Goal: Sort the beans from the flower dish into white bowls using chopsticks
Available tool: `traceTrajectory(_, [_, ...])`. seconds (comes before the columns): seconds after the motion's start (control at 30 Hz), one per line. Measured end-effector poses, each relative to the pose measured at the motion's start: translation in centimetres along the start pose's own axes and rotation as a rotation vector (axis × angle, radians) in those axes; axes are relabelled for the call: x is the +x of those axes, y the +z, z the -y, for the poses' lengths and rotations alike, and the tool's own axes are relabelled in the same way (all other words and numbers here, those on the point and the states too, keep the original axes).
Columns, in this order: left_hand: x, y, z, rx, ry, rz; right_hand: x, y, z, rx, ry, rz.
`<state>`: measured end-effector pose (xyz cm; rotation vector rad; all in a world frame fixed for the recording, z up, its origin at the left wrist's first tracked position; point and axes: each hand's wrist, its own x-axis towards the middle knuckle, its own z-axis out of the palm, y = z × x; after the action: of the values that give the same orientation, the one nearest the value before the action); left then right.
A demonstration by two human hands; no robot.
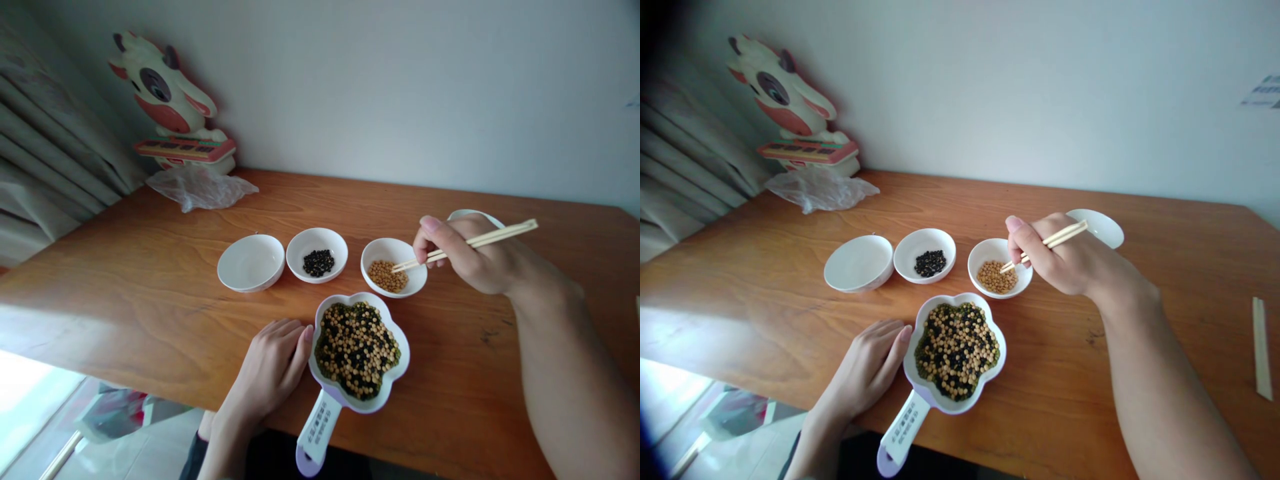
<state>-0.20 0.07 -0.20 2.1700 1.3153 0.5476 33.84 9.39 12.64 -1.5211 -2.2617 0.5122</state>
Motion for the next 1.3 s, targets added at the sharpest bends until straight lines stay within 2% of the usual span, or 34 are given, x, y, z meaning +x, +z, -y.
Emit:
traceTrajectory(0.13, [-0.03,-0.06,-0.03,-0.013,-0.006,0.011,0.00,0.09,0.53,0.046,-0.016,0.032])
traceTrajectory(0.37, [-0.37,0.12,0.31,-0.026,-0.009,0.022,0.12,0.31,0.21,-0.001,-0.014,0.043])
traceTrajectory(1.13, [-0.24,0.07,0.27,-0.027,-0.016,0.041,-0.69,-0.36,0.26,0.055,0.074,0.086])
traceTrajectory(1.3, [-0.21,0.12,0.40,-0.019,-0.010,0.050,-0.83,-0.61,-0.16,0.083,0.083,0.037])
